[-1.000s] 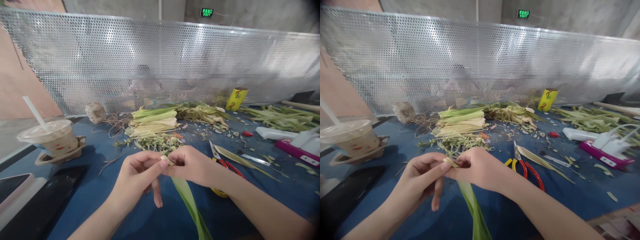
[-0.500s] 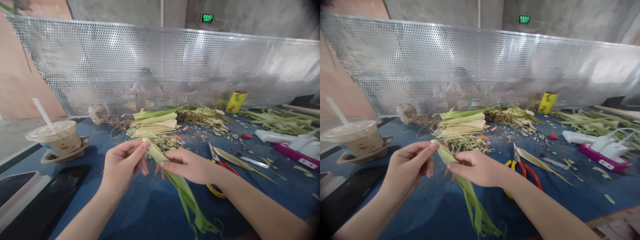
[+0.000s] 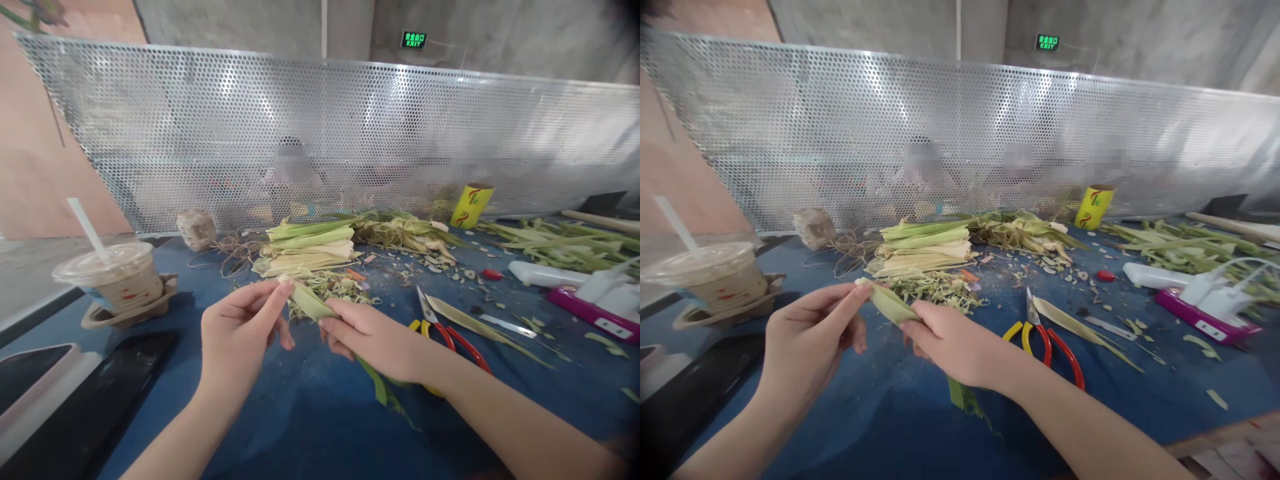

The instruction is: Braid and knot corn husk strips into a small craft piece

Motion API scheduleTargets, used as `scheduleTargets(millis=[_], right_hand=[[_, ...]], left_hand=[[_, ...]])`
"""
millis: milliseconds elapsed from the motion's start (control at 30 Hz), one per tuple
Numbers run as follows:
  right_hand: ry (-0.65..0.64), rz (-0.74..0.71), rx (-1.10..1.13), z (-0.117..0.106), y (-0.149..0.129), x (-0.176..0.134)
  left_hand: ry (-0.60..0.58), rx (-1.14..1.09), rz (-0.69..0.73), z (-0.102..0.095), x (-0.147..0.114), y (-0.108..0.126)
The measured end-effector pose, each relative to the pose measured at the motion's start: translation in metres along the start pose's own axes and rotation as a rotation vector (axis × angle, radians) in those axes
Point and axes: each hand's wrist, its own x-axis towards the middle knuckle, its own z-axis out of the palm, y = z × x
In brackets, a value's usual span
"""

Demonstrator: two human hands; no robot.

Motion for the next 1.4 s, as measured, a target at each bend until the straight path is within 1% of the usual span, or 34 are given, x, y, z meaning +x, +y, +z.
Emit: scheduleTargets(millis=[67, 167, 267, 333, 367, 433, 467, 533, 633, 700, 733, 800, 867, 900, 933, 1000, 1033, 1067, 1100, 1133, 1200, 1267, 1333, 1400], right_hand=[[-0.007, -0.019, 0.063, 0.001, -0.001, 0.002], [-0.002, -0.023, 0.223, 0.005, 0.001, 0.007], [0.005, -0.037, 0.376, 0.010, 0.005, 0.010], [-0.006, -0.055, 0.400, 0.011, 0.007, 0.011], [-0.011, -0.056, 0.399, 0.011, 0.007, 0.010], [-0.008, -0.040, 0.392, 0.011, 0.006, 0.010], [-0.005, -0.029, 0.402, 0.011, 0.006, 0.010], [0.002, -0.023, 0.471, 0.013, 0.008, 0.012], [-0.009, -0.070, 0.648, 0.018, 0.013, 0.017], [-0.013, -0.094, 0.712, 0.021, 0.015, 0.020], [-0.023, -0.091, 0.689, 0.020, 0.014, 0.020], [-0.033, -0.049, 0.536, 0.016, 0.009, 0.016], [-0.006, -0.003, 0.256, 0.008, 0.001, 0.008], [0.042, 0.009, 0.083, 0.004, -0.003, 0.002], [0.124, 0.024, -0.108, 0.000, -0.007, -0.004], [0.347, 0.090, -0.510, -0.006, -0.009, -0.015], [0.458, 0.153, -0.714, -0.008, -0.007, -0.020], [0.540, 0.241, -0.901, -0.009, -0.004, -0.025], [0.585, 0.347, -1.056, -0.010, 0.001, -0.030], [0.590, 0.468, -1.159, -0.010, 0.007, -0.035], [0.543, 0.697, -1.212, -0.009, 0.018, -0.044], [0.501, 0.830, -1.187, -0.008, 0.028, -0.051], [0.484, 0.874, -1.167, -0.006, 0.035, -0.056], [0.483, 0.887, -1.158, -0.003, 0.039, -0.058]], left_hand=[[0.001, -0.038, -0.024, 0.000, 0.000, 0.000], [-0.044, -0.085, -0.075, 0.001, 0.000, -0.002], [-0.181, -0.064, -0.113, 0.003, -0.003, -0.007], [-0.259, -0.003, -0.142, 0.004, -0.006, -0.010], [-0.280, 0.022, -0.154, 0.005, -0.007, -0.011], [-0.273, 0.030, -0.173, 0.005, -0.008, -0.014], [-0.279, 0.009, -0.191, 0.004, -0.007, -0.015], [-0.338, -0.062, -0.248, 0.004, -0.006, -0.016], [-0.437, -0.148, -0.299, 0.003, -0.005, -0.018], [-0.440, -0.174, -0.282, 0.003, -0.004, -0.019], [-0.433, -0.187, -0.276, 0.003, -0.003, -0.019], [-0.391, -0.237, -0.274, 0.003, -0.002, -0.018], [-0.311, -0.299, -0.306, 0.002, 0.000, -0.017], [-0.276, -0.324, -0.339, 0.001, 0.001, -0.016], [-0.250, -0.339, -0.375, 0.001, 0.002, -0.015], [-0.237, -0.342, -0.427, -0.001, 0.004, -0.015], [-0.246, -0.340, -0.431, -0.001, 0.005, -0.016], [-0.256, -0.337, -0.422, -0.001, 0.006, -0.016], [-0.265, -0.334, -0.406, -0.001, 0.006, -0.017], [-0.275, -0.328, -0.388, 0.000, 0.006, -0.018], [-0.296, -0.307, -0.357, 0.000, 0.005, -0.019], [-0.309, -0.274, -0.314, 0.000, 0.004, -0.020], [-0.327, -0.232, -0.260, -0.001, 0.003, -0.019], [-0.352, -0.163, -0.195, -0.003, 0.003, -0.018]])
